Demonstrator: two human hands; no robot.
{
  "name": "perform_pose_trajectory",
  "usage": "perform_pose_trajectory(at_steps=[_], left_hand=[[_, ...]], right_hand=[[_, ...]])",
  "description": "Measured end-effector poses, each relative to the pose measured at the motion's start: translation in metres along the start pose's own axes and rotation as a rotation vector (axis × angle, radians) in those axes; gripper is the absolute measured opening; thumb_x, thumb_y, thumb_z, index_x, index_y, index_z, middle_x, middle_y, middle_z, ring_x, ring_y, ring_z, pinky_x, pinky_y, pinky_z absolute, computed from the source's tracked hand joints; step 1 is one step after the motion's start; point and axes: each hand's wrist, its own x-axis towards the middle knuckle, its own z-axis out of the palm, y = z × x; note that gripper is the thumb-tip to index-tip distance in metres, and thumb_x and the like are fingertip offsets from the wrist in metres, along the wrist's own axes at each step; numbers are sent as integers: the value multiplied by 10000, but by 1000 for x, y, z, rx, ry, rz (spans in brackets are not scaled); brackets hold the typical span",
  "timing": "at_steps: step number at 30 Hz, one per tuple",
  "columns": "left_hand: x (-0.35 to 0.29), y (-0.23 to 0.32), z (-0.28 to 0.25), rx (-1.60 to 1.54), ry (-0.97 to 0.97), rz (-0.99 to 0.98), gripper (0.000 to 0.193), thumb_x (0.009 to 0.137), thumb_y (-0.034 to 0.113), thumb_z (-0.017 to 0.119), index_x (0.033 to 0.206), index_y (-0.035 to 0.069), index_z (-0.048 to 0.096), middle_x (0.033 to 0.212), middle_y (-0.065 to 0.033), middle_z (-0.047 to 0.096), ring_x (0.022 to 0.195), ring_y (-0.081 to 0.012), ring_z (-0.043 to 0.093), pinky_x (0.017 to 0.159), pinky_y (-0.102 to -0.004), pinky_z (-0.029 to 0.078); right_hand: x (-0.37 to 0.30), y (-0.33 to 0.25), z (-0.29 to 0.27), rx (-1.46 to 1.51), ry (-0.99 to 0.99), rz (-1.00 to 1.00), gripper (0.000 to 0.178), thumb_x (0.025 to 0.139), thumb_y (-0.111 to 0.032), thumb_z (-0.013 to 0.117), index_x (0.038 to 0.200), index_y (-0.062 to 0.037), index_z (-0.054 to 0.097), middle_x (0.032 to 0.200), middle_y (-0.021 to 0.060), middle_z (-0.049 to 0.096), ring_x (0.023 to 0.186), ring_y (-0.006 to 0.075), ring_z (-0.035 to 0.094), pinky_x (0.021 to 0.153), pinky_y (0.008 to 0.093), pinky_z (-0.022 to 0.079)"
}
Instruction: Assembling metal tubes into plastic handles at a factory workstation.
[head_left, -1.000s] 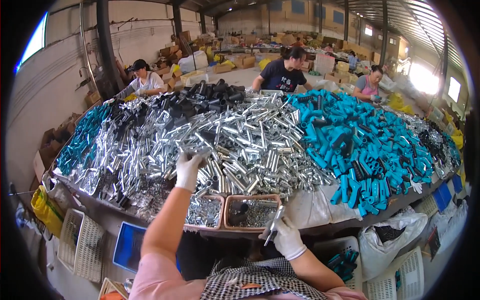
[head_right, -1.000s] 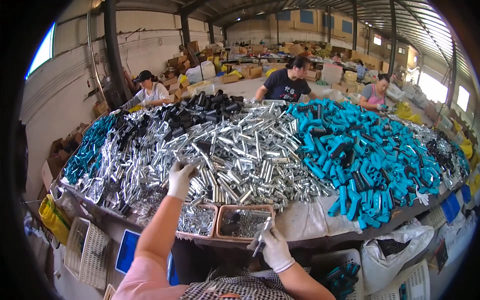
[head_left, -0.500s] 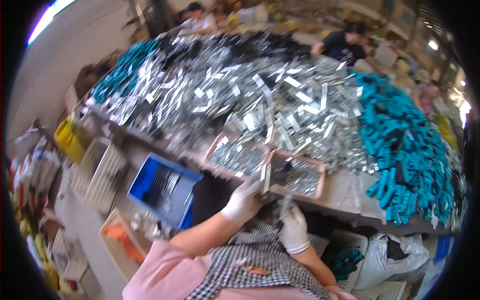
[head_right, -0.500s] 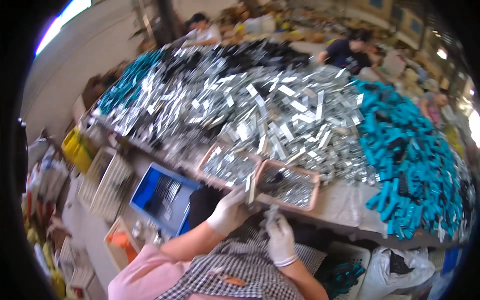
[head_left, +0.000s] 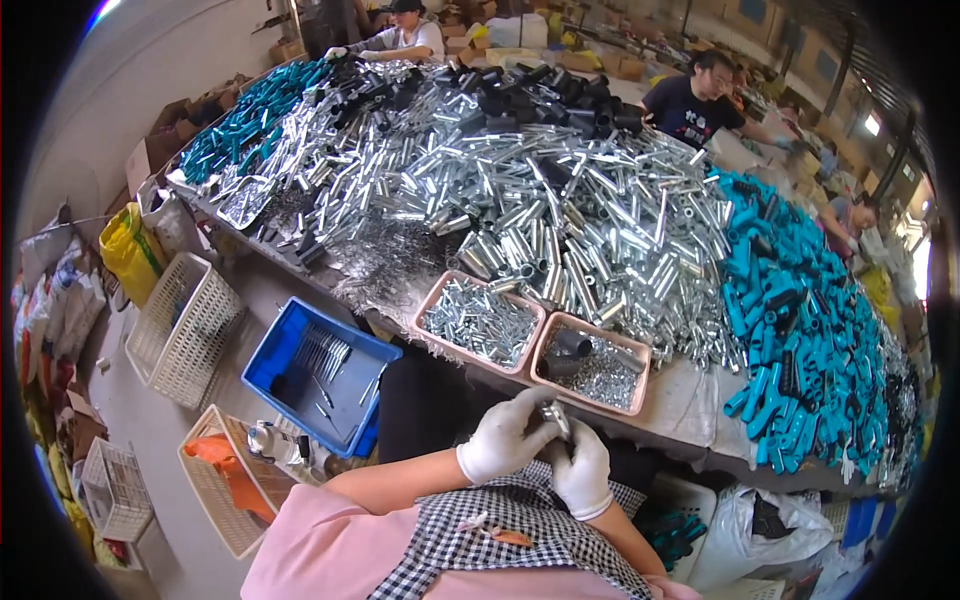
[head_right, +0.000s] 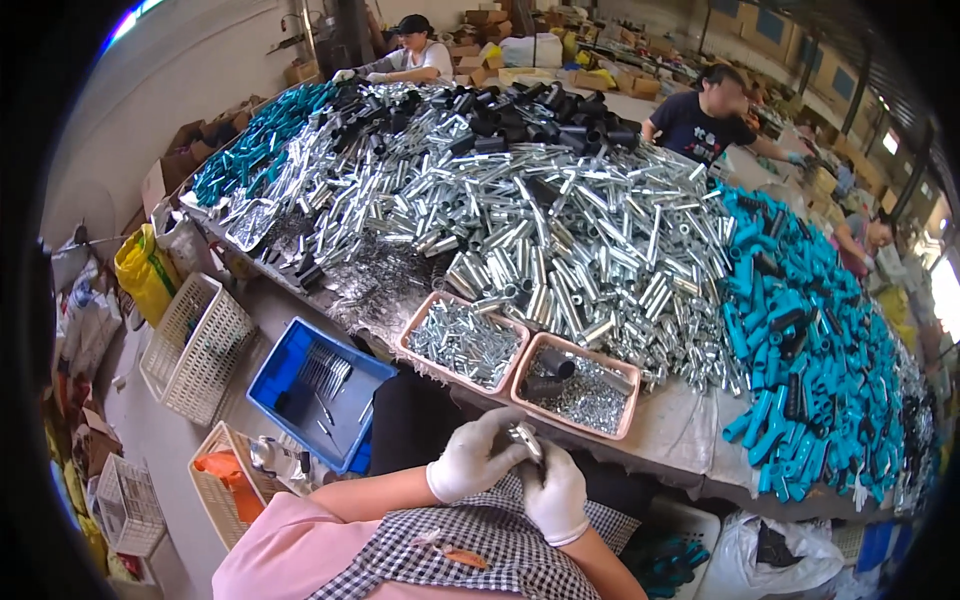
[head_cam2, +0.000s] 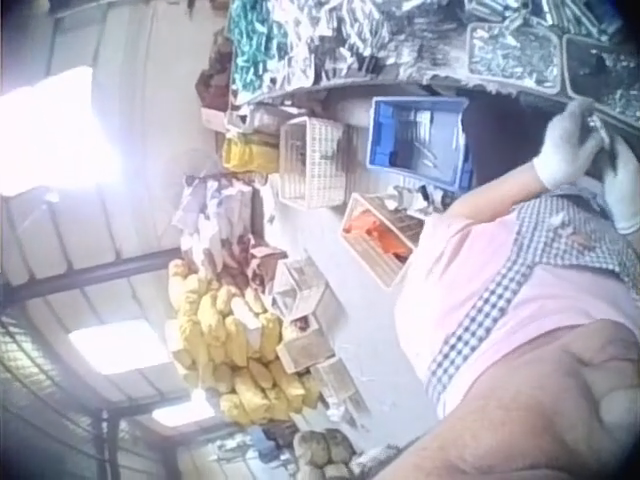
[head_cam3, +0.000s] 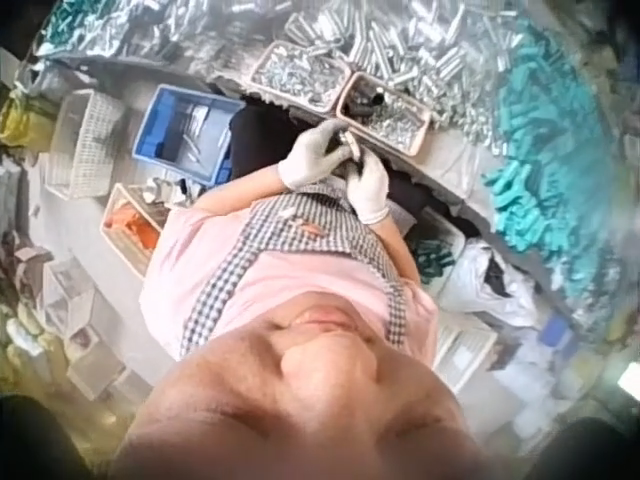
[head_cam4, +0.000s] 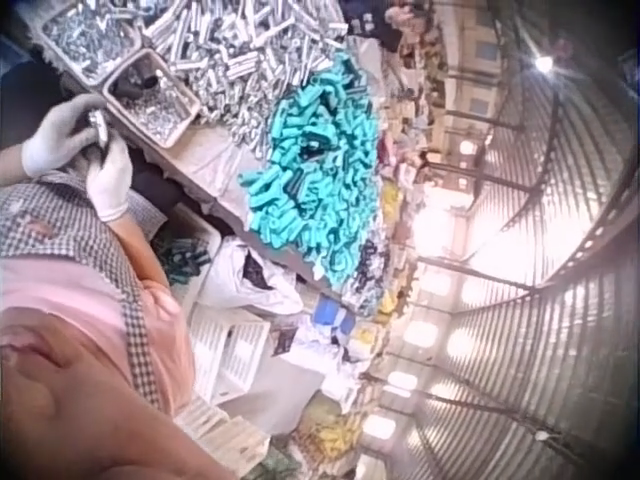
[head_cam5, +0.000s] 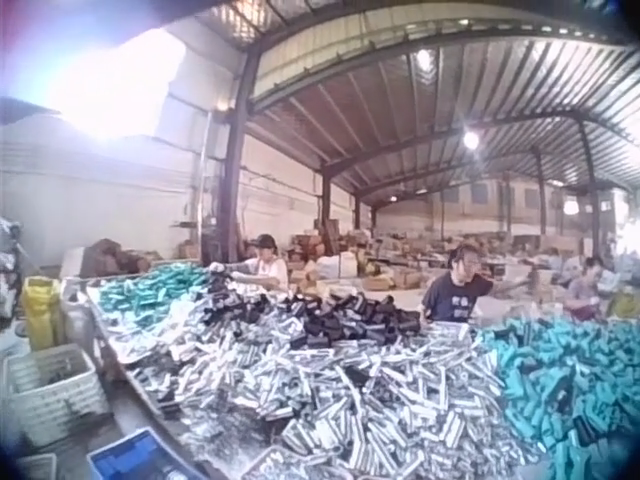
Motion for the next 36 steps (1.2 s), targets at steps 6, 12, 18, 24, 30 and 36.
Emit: perform_pose_trajectory(at_steps=[6, 12, 18, 24, 30, 36], left_hand=[[14, 4, -7, -26, -255, -178, 346, 795, 295, 803, 918, -8, 689, 767, -165, 680, 688, -275, 686, 644, -350, 538], [37, -15, 0, 158, -418, 66, 374, 799, 397, 768, 856, 36, 688, 749, -150, 671, 682, -316, 663, 632, -407, 513], [90, -25, -53, 70, -345, 138, 361, 888, 339, 706, 1047, 15, 695, 935, -172, 709, 859, -326, 685, 775, -411, 541], [180, -70, -136, 822, 278, -490, 613, 873, 543, 628, 1133, -10, 581, 960, -204, 718, 903, -382, 702, 786, -458, 548], [200, -137, -139, 762, 232, -315, 411, 834, 392, 658, 948, -2, 648, 948, -279, 679, 922, -445, 655, 822, -523, 513], [203, -131, -129, 837, 317, -361, 346, 817, 325, 627, 943, 5, 666, 916, -263, 685, 910, -443, 657, 816, -518, 517]], right_hand=[[7, 3, -6, -359, 123, -227, 671, 673, -167, 812, 1260, 17, 546, 1013, 201, 629, 823, 385, 663, 702, 425, 561], [4, 14, 7, 175, -48, 39, 613, 719, -89, 755, 1275, 45, 537, 1076, 184, 656, 962, 280, 668, 858, 342, 525], [17, 9, -50, 747, -260, 655, 434, 946, -298, 638, 1251, -17, 511, 889, 87, 617, 614, 101, 549, 427, 234, 407], [71, 82, -120, 1138, 197, 755, 211, 1033, -272, 494, 940, -113, 596, 783, 2, 573, 589, 67, 517, 415, 192, 359], [66, 44, -114, 969, -88, 859, 277, 938, -157, 531, 1149, 9, 599, 670, 31, 555, 475, 126, 493, 402, 252, 373], [84, 64, -133, 458, -177, 602, 517, 891, -108, 590, 1375, 42, 491, 763, 58, 622, 495, 104, 495, 405, 254, 377]])
